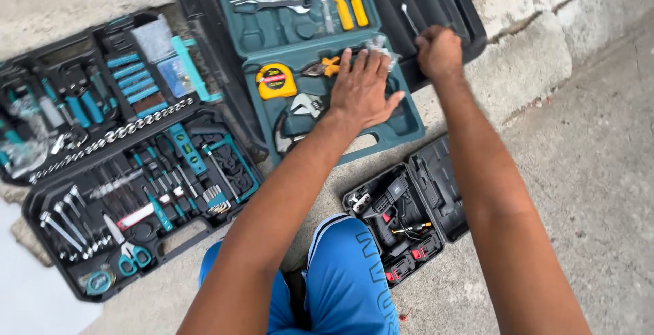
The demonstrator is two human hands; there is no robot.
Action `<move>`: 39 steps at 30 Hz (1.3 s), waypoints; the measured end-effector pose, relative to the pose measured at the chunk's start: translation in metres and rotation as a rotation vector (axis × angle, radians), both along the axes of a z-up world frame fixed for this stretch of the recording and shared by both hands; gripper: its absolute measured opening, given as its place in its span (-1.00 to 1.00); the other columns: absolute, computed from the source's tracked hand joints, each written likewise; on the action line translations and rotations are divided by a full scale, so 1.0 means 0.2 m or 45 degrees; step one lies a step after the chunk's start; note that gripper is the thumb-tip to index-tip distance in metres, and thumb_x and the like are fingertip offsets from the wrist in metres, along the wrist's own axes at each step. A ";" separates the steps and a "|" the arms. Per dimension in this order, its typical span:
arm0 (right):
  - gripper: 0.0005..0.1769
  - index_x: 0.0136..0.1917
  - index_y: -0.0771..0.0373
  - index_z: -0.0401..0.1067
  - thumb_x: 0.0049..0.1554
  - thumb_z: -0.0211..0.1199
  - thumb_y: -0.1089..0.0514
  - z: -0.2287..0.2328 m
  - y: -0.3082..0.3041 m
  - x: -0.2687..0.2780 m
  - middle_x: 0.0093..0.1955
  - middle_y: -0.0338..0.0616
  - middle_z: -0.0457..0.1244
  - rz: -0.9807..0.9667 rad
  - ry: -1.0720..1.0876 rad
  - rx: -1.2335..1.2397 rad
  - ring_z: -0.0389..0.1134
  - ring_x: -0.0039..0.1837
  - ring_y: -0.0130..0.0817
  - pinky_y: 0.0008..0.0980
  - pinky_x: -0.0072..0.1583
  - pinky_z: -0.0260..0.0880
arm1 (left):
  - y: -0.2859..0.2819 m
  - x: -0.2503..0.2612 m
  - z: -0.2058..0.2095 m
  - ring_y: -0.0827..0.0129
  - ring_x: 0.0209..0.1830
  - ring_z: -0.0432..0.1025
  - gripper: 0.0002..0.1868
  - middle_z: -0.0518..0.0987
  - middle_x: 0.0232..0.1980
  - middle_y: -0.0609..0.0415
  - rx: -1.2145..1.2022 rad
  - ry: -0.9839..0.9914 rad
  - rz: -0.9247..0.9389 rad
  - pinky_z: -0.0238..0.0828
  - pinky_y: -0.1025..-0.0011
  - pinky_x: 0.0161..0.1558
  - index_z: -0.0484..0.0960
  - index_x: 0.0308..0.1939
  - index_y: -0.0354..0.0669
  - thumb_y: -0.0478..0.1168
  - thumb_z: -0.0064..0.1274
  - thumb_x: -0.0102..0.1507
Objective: Organizing various hand tools within three different tool cases.
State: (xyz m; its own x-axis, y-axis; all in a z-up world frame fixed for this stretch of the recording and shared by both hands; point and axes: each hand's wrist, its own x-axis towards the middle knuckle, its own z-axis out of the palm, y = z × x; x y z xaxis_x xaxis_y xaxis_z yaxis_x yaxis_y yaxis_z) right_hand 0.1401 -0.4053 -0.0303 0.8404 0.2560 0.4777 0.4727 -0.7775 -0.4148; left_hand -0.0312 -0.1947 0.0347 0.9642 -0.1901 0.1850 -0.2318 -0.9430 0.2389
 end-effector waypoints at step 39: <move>-0.75 0.11 0.36 0.57 0.19 0.39 0.19 0.26 0.27 -0.37 -0.11 -0.17 0.41 0.262 0.506 0.396 0.35 -0.12 -0.53 -0.48 -0.04 0.40 | 0.65 -1.00 0.03 0.04 0.59 0.03 -0.25 0.18 0.57 -0.08 -0.294 -0.046 0.097 -0.06 -0.13 0.49 0.56 0.27 -0.13 0.23 0.22 0.14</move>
State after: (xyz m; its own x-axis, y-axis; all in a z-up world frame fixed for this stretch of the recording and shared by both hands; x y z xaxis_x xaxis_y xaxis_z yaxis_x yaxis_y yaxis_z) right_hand 0.0670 -0.3523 0.0215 0.9191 0.3317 0.2126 0.3620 -0.4976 -0.7883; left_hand -0.2311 -0.0650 0.0410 0.9661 -0.0654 0.2498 -0.1741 -0.8794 0.4432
